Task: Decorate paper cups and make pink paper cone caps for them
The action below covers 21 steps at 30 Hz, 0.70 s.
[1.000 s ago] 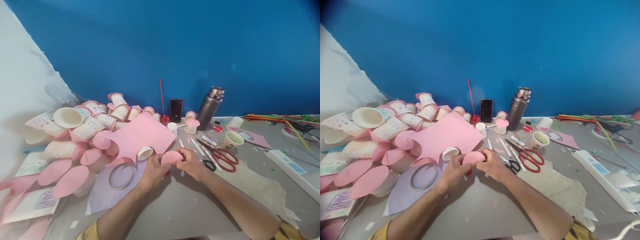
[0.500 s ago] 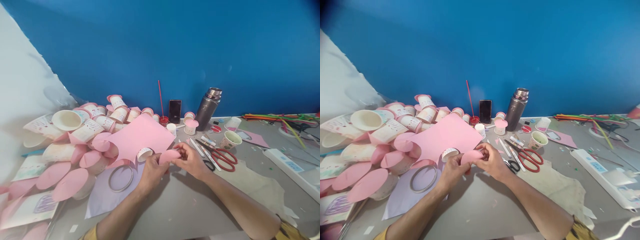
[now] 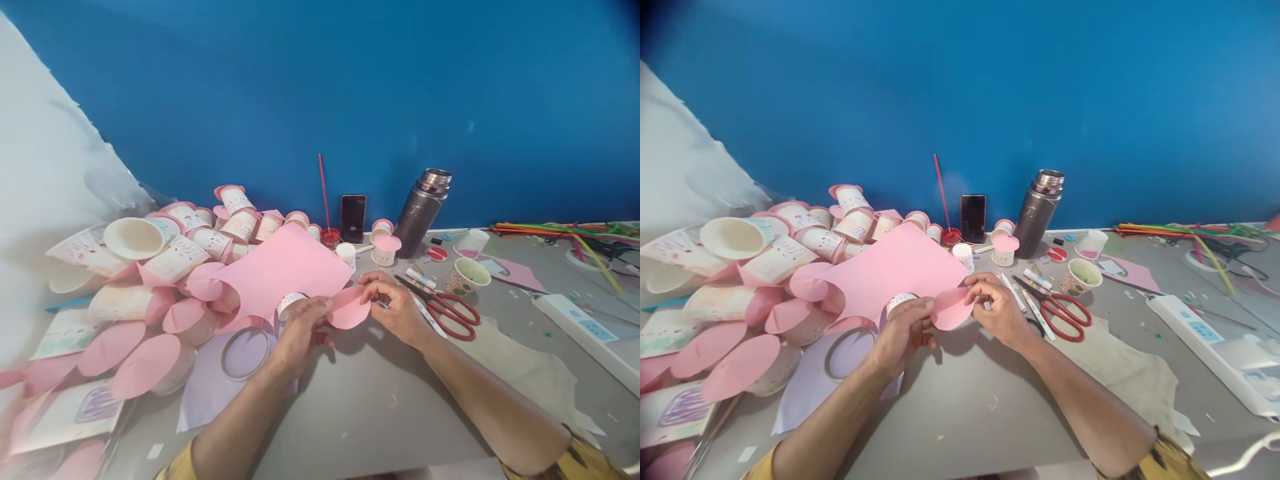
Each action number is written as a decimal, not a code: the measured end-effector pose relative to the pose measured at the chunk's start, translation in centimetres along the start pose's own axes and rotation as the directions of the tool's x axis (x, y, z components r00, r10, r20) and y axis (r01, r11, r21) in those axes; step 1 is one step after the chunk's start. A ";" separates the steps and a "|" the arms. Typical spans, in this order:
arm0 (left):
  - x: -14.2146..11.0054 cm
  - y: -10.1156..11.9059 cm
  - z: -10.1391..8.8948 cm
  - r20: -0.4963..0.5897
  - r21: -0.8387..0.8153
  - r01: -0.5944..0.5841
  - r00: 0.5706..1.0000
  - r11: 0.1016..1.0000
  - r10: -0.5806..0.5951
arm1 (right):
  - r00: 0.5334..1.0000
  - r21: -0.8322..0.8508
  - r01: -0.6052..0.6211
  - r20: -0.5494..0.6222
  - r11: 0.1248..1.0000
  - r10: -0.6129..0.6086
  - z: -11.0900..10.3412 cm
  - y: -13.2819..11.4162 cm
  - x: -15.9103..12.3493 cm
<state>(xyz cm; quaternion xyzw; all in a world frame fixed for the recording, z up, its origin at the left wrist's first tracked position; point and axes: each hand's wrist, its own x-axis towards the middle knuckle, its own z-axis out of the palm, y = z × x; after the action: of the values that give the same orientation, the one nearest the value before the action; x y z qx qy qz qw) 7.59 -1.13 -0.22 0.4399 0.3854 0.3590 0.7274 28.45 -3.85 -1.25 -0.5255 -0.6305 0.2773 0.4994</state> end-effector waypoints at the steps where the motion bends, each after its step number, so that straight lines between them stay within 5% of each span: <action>1: 0.1 -0.1 0.0 -0.036 0.062 -0.006 0.999 0.998 0.009 | 1.000 0.022 -0.008 0.023 1.000 0.008 0.0 -0.1 0.0; 6: 0.5 -0.5 -0.1 -0.146 0.264 -0.013 0.988 0.965 0.053 | 0.998 0.071 -0.029 0.058 0.997 0.025 0.1 -0.4 0.0; 14: 0.4 -0.4 -0.7 -0.159 0.247 -0.039 0.984 0.968 0.080 | 0.956 -0.259 -0.250 -0.216 0.933 0.196 -3.6 -0.6 1.9; 21: 0.3 -0.3 -0.4 -0.152 0.259 -0.047 0.984 0.965 0.089 | 0.922 -0.698 -0.276 0.001 0.660 0.387 -8.0 -0.8 -0.7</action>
<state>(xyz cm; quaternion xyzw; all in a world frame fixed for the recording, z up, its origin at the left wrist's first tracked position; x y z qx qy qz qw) 7.44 -0.87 -0.69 0.5119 0.4710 0.3658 0.6183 35.52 -6.15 1.97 -0.7562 -0.6163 0.1492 0.1616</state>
